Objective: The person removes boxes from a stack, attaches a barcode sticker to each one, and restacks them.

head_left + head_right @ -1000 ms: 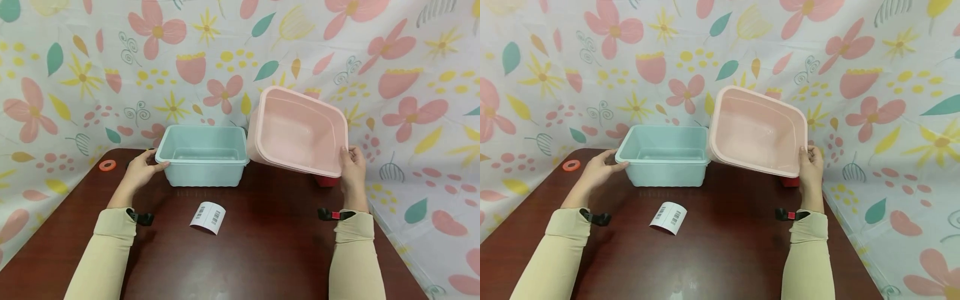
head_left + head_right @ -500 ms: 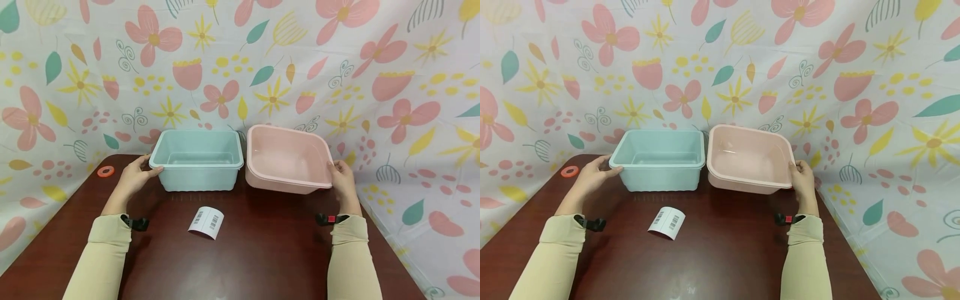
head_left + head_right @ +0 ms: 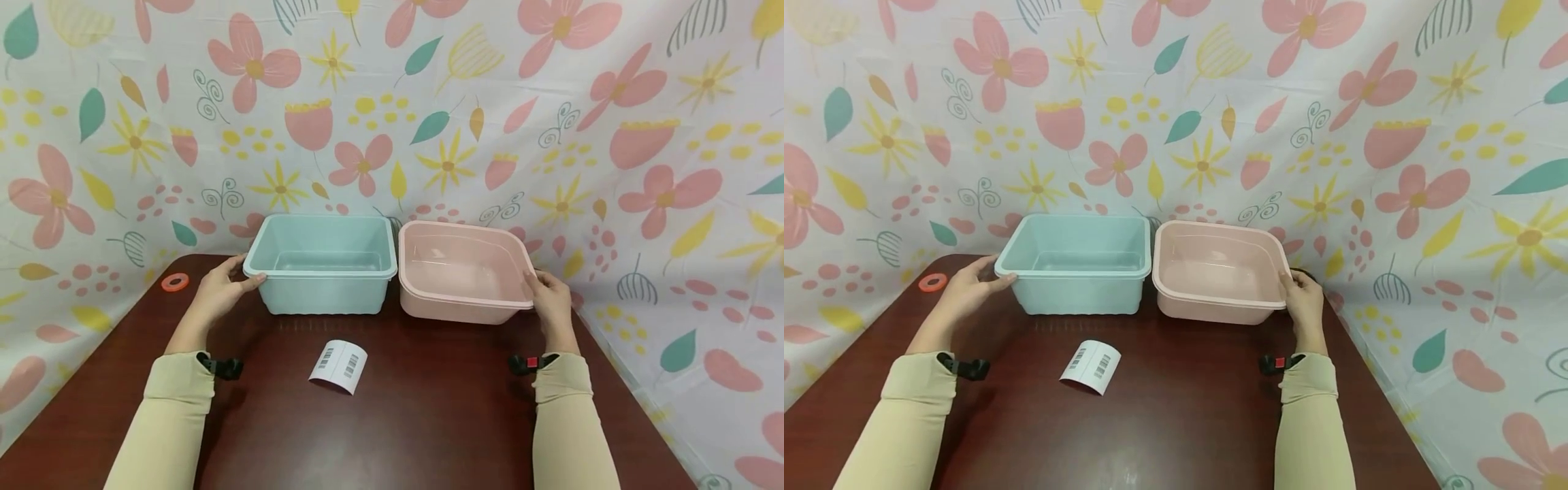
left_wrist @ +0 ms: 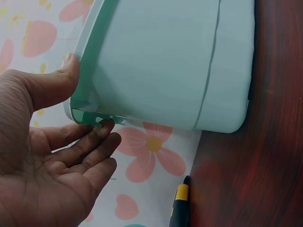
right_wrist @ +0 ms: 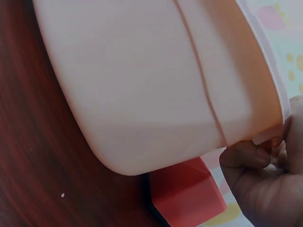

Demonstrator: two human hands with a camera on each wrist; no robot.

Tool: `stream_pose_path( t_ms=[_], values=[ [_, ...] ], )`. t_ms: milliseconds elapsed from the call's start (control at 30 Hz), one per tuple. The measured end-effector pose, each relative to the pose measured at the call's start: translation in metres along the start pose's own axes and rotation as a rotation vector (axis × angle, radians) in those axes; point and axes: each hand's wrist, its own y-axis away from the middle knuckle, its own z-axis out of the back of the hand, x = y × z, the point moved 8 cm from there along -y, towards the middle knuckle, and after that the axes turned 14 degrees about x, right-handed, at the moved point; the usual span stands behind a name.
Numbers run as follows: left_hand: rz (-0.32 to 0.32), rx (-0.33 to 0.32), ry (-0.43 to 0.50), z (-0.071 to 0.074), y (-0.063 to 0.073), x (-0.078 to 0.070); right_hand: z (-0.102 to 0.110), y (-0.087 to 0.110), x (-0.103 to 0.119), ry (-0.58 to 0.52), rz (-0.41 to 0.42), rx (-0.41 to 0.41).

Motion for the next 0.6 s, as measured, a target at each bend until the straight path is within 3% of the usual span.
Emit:
stream_pose_path(
  t_ms=[200, 400, 600],
  values=[
    [-0.001, 0.002, -0.013, 0.003, 0.000, 0.000, -0.005, -0.002, -0.003, -0.068, -0.057, 0.001],
    [-0.011, -0.014, -0.012, 0.003, 0.001, -0.002, -0.009, -0.006, 0.003, -0.210, 0.019, 0.002],
    [-0.014, -0.021, -0.010, 0.001, 0.002, -0.002, -0.013, -0.005, 0.001, -0.264, 0.013, 0.002]
  ],
)
